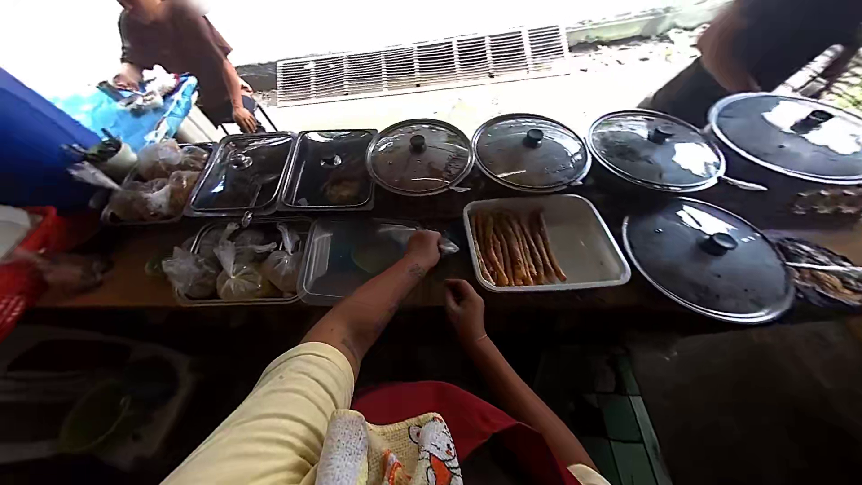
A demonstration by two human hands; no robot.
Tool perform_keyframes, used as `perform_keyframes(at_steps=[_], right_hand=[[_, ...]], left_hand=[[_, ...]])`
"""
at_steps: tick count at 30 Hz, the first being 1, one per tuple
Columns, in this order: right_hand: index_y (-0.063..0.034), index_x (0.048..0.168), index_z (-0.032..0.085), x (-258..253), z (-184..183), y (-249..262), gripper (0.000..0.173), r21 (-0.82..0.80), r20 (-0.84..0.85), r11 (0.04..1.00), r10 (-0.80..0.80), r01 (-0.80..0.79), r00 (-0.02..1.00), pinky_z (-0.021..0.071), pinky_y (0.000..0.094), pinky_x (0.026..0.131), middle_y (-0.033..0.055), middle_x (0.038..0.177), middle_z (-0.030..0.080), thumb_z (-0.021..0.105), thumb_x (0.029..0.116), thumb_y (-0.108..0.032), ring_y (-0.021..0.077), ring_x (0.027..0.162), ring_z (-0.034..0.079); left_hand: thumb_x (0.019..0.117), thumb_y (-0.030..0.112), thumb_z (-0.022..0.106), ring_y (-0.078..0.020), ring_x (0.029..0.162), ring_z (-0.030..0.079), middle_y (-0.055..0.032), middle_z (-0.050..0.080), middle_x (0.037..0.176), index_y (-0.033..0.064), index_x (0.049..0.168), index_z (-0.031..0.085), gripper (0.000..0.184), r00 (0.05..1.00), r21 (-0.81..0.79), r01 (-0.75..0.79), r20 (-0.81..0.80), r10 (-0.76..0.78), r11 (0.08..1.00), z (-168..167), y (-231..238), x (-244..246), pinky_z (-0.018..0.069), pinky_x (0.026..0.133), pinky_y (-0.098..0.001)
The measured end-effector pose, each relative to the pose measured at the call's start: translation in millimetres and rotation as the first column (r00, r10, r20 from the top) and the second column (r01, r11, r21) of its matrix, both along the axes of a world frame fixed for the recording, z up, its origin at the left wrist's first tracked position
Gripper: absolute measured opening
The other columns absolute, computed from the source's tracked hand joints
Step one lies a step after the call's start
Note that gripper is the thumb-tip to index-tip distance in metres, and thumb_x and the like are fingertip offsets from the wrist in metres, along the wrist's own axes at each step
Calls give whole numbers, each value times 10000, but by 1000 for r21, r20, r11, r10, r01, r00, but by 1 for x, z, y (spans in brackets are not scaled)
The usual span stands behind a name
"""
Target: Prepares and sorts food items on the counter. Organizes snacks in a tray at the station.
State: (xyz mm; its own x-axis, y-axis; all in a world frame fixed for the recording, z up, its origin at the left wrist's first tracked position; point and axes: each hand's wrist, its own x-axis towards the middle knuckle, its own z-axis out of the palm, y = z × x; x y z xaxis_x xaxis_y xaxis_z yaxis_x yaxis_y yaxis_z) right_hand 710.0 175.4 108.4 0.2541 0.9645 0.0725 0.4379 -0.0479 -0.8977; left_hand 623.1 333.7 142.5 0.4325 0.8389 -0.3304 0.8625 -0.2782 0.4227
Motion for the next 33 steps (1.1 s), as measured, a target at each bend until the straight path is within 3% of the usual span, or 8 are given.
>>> perform_keyframes(at_steps=[7,10,14,17,21,24,27,33], right_hand=[[81,1052,725,-19,-37,43,198,311,40,950,-38,23,998,596,353,827,256,1080,687,622,917,-21,293,958,699],[118,1107,688,-22,-43,55,238,254,-7,967,-32,32,999,588,387,878,273,1101,687,618,934,-28,313,992,698],[134,1195,652,-21,-27,60,284,27,-55,998,-55,57,997,540,435,991,277,1117,714,607,985,-52,331,1066,708],[61,936,729,-23,-43,60,136,434,146,894,-194,114,970,591,422,853,213,919,720,679,891,-57,323,897,716],[-42,986,720,-24,-50,65,158,687,303,727,-295,7,906,496,516,1040,244,1182,671,647,914,-163,415,1175,628],[63,1079,690,-24,-54,70,247,551,319,834,-244,30,916,524,538,1019,305,1237,648,626,891,-84,471,1193,628],[167,1284,565,-25,-45,71,381,275,276,961,-96,17,956,493,492,1081,363,1356,562,566,950,-17,468,1279,581],[148,1506,347,-28,-26,91,488,-40,140,998,-49,55,989,450,453,1122,350,1414,545,402,1061,-45,424,1288,597]], left_hand=[[931,127,703,-372,1088,665,-213,711,1088,-18,1074,726,205,988,-27,52,149,-47,998,4,19,-4,497,974,-585],[951,199,723,-328,949,640,-194,676,956,-37,956,708,237,990,-136,139,59,-132,981,21,32,-2,498,884,-538],[965,176,714,-282,1011,645,-188,694,1086,-26,1121,723,255,940,-325,299,-59,-335,897,35,47,-6,495,924,-478],[1019,189,646,-250,988,659,-168,704,1100,9,1183,719,254,940,-366,309,-23,-341,878,35,50,-13,511,919,-447],[1073,263,554,-216,839,610,-154,677,987,-11,1147,704,321,933,-370,316,-44,-356,874,35,48,-14,505,800,-409],[1063,231,568,-190,781,558,-140,647,952,-16,1131,699,288,982,-368,188,58,-179,911,41,43,-12,476,740,-382],[1078,281,535,-233,903,602,-175,661,1038,-37,1114,688,355,985,-339,98,165,-44,935,47,44,-12,491,842,-429],[1083,302,527,-196,826,577,-140,640,898,-57,938,656,409,950,-231,96,312,-20,968,44,47,-23,471,809,-395]])
